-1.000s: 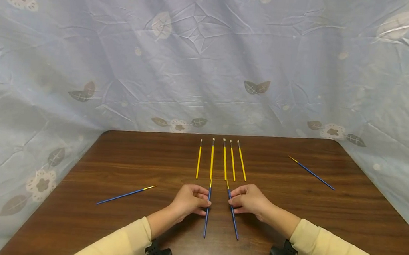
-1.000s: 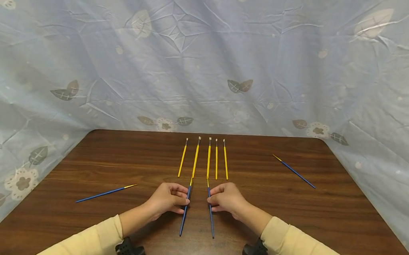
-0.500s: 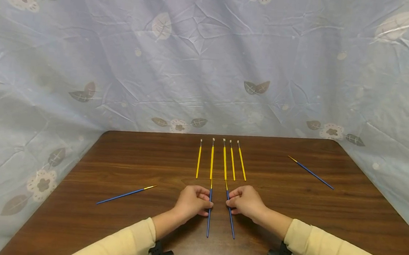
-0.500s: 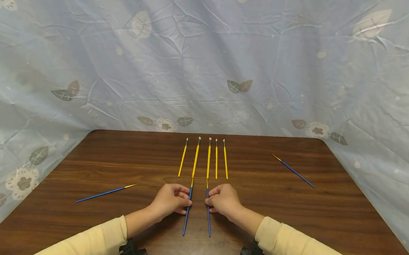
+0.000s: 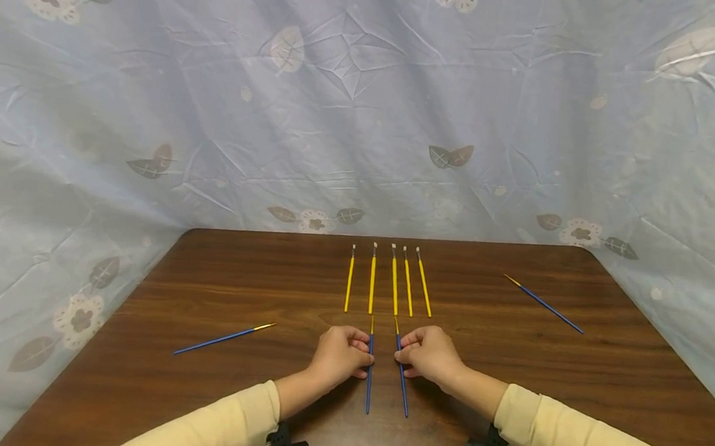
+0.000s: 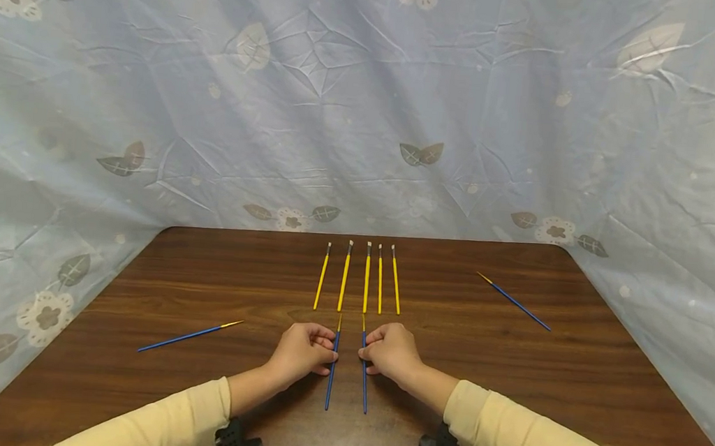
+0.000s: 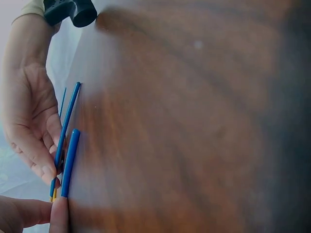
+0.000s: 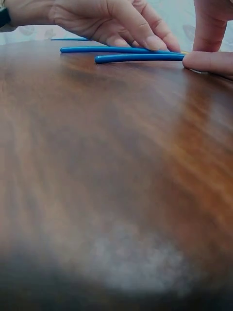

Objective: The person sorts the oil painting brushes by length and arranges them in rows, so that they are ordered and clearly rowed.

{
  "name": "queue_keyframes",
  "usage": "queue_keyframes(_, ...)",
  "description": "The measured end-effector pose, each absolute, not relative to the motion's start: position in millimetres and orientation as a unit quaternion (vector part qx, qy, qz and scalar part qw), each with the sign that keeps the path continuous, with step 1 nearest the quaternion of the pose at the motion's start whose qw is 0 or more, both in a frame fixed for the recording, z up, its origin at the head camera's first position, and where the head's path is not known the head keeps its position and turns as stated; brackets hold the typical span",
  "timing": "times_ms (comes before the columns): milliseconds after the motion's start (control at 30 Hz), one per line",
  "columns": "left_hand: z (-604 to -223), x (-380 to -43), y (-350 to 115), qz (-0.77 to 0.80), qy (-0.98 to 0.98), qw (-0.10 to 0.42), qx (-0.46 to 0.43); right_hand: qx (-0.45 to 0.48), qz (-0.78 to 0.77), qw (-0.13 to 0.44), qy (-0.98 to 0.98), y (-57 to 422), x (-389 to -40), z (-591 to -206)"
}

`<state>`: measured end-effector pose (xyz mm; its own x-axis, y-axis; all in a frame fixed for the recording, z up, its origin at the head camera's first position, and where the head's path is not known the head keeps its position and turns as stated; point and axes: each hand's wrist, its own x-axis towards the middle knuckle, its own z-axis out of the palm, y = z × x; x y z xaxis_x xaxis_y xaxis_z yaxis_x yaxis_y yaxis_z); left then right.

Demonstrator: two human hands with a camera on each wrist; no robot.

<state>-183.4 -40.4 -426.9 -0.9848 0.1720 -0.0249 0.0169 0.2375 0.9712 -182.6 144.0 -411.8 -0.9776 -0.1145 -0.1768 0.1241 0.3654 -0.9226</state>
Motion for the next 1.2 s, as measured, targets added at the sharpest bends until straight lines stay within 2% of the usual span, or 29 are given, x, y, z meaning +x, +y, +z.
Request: queue_keyframes(1200,-426.8,-181.2,-44.0,0.644,0.759,0.081,0.051,0.014,-0.566,0.092,0.819,138.6,-181.4,-414.1)
